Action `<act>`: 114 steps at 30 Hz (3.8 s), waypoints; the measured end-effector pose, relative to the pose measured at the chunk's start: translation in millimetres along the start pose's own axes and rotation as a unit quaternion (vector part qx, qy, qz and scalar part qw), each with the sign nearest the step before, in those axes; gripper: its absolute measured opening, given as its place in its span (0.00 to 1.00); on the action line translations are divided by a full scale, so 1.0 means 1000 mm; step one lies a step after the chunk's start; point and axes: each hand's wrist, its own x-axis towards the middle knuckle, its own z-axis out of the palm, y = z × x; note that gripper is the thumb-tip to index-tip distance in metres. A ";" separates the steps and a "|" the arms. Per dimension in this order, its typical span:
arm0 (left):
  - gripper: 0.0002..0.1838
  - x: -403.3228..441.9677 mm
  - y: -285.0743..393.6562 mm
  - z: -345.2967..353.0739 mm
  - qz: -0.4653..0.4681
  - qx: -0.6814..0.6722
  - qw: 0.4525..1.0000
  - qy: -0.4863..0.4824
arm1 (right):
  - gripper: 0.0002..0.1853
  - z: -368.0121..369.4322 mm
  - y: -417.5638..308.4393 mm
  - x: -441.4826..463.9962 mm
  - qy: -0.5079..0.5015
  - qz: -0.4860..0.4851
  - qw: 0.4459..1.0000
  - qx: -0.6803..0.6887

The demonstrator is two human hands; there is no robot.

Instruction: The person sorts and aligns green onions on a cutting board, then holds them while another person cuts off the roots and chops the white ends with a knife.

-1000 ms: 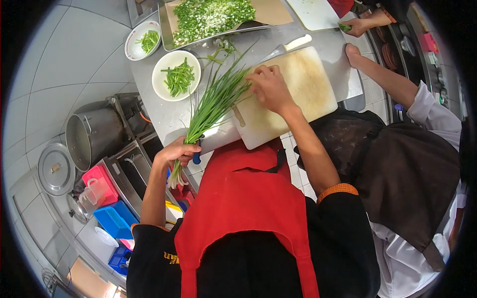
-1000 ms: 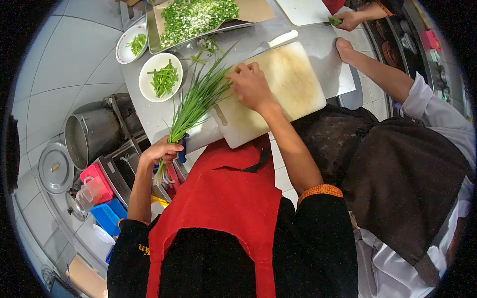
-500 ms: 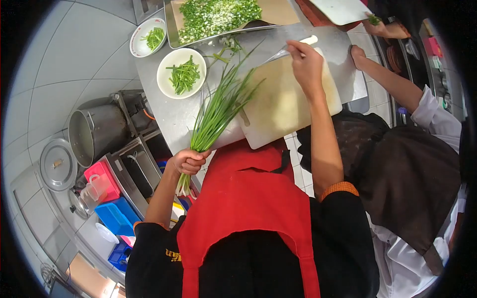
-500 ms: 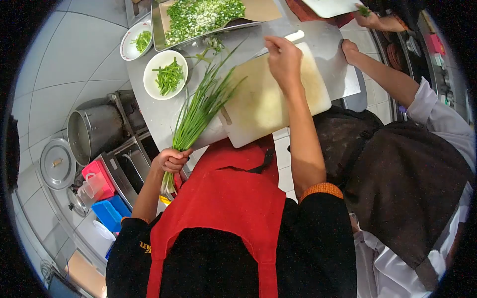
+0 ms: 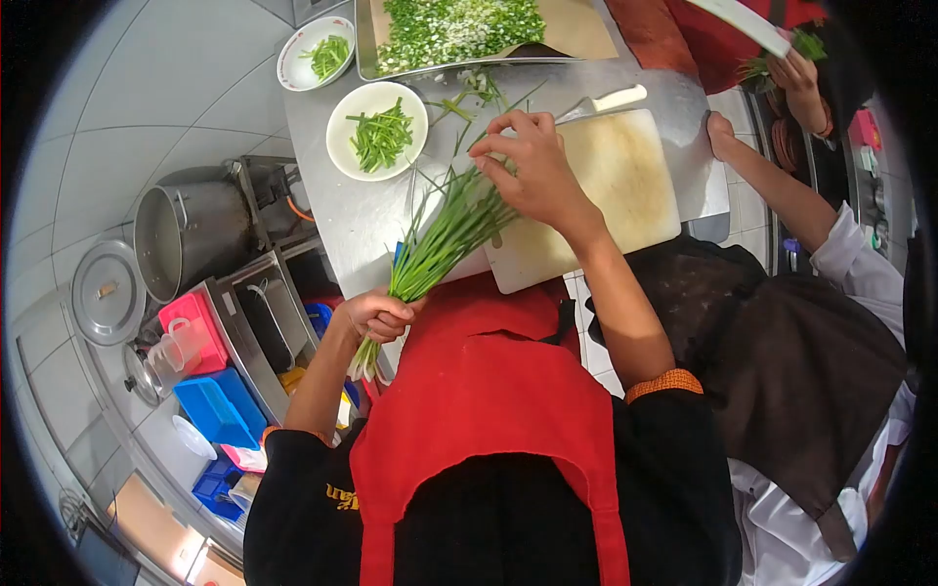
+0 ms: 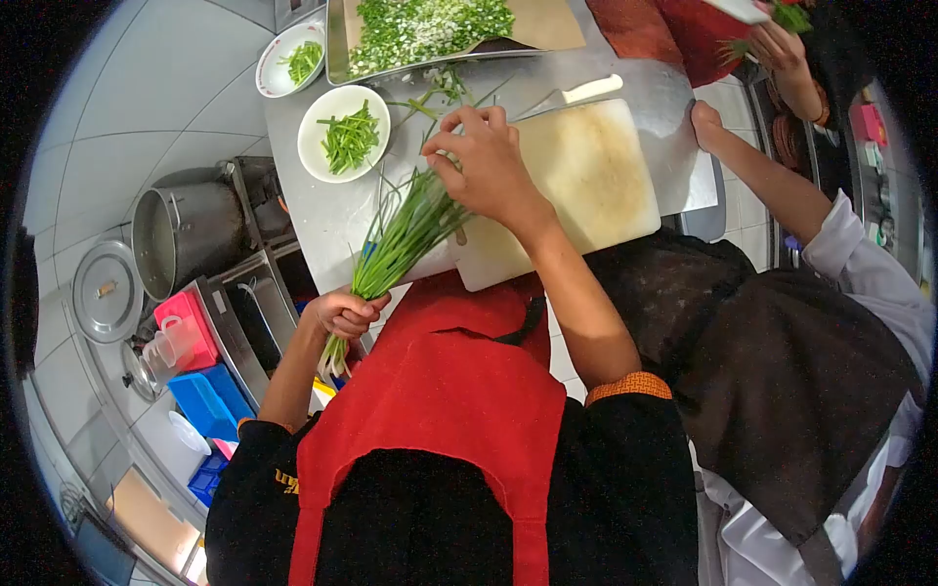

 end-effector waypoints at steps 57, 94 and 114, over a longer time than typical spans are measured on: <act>0.13 -0.033 -0.029 0.043 0.339 -0.031 0.939 -0.054 | 0.58 -0.070 0.167 -0.101 0.043 0.483 0.857 -0.171; 0.13 0.009 0.093 0.166 0.651 -0.125 0.745 0.069 | 0.40 -0.049 -0.103 -0.050 0.133 -0.110 0.978 0.115; 0.08 0.051 0.035 0.007 0.687 -0.259 0.600 0.319 | 0.13 -0.022 0.027 -0.022 -0.475 0.139 0.869 0.004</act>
